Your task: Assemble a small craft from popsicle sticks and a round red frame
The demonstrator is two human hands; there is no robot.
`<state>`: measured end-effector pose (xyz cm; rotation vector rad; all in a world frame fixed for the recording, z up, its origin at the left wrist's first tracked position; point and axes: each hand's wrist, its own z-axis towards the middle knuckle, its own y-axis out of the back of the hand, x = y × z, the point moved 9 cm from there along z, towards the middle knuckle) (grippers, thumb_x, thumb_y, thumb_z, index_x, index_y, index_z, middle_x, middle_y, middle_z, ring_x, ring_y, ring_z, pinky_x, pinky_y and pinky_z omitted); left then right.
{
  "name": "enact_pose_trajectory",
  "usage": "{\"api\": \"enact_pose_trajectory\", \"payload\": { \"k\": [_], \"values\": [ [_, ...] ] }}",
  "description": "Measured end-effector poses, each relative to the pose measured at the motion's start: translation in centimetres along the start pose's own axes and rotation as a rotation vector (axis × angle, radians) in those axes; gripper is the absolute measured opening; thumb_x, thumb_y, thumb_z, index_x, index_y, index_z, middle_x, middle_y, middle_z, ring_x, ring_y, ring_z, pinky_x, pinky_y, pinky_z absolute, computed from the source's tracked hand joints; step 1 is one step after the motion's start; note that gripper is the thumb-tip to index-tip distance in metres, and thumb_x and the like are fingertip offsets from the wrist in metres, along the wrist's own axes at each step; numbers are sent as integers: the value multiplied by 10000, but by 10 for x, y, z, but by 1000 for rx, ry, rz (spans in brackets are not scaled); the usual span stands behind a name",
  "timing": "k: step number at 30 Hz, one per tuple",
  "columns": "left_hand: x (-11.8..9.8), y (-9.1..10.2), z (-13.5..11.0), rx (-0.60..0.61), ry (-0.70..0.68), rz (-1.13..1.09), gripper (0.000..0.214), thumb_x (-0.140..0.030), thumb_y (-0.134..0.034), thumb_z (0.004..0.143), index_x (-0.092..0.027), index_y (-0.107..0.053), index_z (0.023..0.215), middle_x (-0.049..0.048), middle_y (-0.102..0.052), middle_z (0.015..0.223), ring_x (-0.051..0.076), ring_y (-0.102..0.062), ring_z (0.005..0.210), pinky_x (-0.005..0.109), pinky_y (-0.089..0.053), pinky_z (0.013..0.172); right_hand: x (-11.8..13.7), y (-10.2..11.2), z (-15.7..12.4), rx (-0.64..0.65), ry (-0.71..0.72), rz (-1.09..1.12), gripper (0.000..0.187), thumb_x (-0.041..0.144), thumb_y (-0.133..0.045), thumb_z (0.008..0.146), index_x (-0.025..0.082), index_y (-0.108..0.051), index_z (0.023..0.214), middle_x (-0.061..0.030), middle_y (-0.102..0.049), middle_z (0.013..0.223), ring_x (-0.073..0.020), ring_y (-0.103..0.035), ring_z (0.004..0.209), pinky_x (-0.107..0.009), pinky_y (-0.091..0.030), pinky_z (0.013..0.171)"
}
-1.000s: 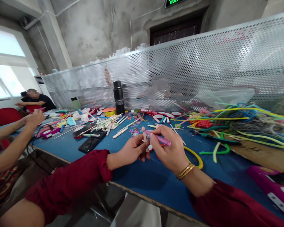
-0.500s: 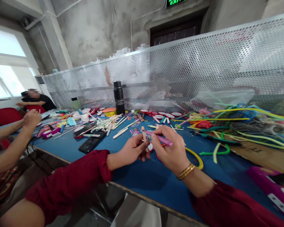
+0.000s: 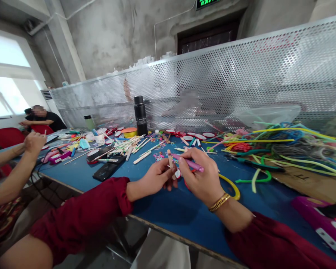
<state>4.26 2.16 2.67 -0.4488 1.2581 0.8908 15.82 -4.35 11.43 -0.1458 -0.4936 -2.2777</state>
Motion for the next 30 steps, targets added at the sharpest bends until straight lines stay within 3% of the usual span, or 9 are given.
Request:
{"api": "enact_pose_trajectory", "payload": {
  "k": [30],
  "values": [
    [0,-1,0,0,6,-16,645,-816,-584,858,-201,-466,1015,-22,-639,690,90,-572,470,209,-409,473,4,-1,-1,14,44,22,122,252,-621,958,239,-628,837,-14,-677,771,-194,-653,694,-330,-475,647]
  ]
}}
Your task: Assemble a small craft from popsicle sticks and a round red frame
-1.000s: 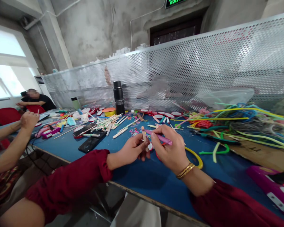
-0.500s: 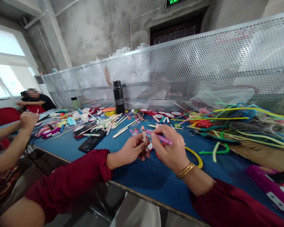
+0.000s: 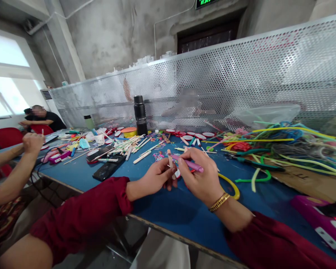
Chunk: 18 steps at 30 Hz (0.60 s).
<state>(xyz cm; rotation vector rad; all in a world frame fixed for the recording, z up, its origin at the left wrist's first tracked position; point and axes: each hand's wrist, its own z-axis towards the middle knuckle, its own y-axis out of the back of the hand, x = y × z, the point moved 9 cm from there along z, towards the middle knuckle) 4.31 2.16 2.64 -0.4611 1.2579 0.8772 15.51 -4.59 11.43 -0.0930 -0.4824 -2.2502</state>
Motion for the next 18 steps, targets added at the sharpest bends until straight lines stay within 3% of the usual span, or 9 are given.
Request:
{"api": "enact_pose_trajectory", "payload": {
  "k": [18],
  "values": [
    [0,0,-1,9,-5,17,633,-806,-565,880,-198,-469,1024,-19,-642,699,82,-576,473,189,-405,466,-1,1,0,-1,-19,-5,115,267,-627,958,235,-644,849,-20,-691,783,-200,-667,704,-331,-490,652]
  ]
}}
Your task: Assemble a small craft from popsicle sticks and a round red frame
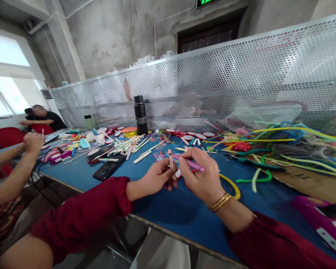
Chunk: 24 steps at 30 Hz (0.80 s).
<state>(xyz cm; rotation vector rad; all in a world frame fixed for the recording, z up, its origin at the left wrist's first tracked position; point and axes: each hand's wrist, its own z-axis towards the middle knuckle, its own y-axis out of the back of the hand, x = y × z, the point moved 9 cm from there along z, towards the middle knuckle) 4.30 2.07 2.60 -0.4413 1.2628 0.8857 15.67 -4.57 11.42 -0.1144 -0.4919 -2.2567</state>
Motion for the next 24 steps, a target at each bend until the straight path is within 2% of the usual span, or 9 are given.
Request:
{"api": "enact_pose_trajectory", "payload": {
  "k": [24],
  "values": [
    [2,1,0,3,-1,3,606,-777,-573,900,-193,-475,1031,-17,-649,714,79,-582,483,191,-427,479,2,0,2,7,-12,31,112,265,-638,935,243,-648,826,-26,-696,762,-214,-661,683,-353,-491,645]
  ]
}}
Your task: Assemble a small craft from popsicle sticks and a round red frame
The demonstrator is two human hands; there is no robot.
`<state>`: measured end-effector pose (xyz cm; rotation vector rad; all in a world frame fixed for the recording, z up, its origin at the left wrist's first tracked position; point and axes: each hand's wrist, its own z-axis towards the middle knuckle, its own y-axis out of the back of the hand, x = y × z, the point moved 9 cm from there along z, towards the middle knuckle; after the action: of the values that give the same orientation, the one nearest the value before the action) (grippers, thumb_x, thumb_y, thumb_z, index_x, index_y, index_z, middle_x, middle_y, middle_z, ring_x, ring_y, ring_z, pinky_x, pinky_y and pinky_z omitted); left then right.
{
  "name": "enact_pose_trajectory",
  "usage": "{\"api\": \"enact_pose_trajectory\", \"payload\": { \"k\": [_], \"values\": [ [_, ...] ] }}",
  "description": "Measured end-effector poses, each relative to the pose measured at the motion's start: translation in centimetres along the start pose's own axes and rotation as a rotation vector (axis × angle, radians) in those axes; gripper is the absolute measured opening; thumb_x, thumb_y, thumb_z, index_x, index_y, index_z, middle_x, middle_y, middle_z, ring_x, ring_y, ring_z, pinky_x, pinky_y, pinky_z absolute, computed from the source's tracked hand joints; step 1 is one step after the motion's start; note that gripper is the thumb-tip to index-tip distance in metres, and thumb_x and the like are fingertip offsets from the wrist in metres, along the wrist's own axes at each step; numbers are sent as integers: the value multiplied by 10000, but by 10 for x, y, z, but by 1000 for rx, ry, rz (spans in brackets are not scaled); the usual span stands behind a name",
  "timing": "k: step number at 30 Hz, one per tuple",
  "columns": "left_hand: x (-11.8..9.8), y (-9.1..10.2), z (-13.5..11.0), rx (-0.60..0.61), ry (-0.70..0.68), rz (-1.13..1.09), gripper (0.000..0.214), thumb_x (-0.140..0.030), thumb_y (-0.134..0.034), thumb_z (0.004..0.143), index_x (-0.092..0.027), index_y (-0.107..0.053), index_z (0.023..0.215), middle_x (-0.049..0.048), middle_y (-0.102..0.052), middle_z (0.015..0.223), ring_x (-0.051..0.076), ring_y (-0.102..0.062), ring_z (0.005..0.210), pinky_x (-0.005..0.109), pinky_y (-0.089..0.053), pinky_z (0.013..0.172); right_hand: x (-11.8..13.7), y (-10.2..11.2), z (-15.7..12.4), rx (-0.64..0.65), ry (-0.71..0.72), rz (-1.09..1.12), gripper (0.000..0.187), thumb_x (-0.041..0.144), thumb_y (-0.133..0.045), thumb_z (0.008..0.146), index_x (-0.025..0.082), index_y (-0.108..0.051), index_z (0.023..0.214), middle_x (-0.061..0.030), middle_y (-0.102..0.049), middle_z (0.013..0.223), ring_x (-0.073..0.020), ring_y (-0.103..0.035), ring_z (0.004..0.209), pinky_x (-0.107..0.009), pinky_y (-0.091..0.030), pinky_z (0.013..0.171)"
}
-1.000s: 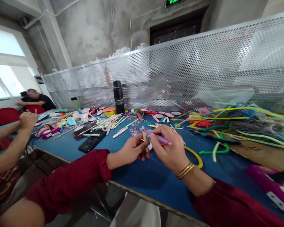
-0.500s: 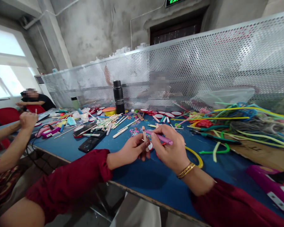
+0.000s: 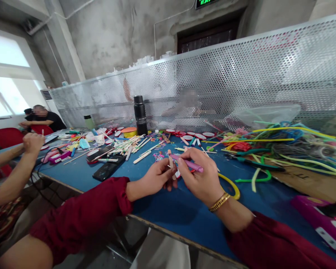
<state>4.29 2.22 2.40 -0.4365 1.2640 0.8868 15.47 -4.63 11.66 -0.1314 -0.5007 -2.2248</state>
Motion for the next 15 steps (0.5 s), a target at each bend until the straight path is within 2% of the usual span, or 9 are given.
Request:
{"api": "enact_pose_trajectory", "payload": {
  "k": [15],
  "values": [
    [-1,0,-1,-3,18,5,634,-803,-570,880,-196,-472,1034,-15,-649,708,85,-583,480,190,-401,469,1,-1,0,6,7,-18,122,276,-623,955,244,-651,841,-22,-690,758,-205,-656,668,-349,-508,654]
  ]
}}
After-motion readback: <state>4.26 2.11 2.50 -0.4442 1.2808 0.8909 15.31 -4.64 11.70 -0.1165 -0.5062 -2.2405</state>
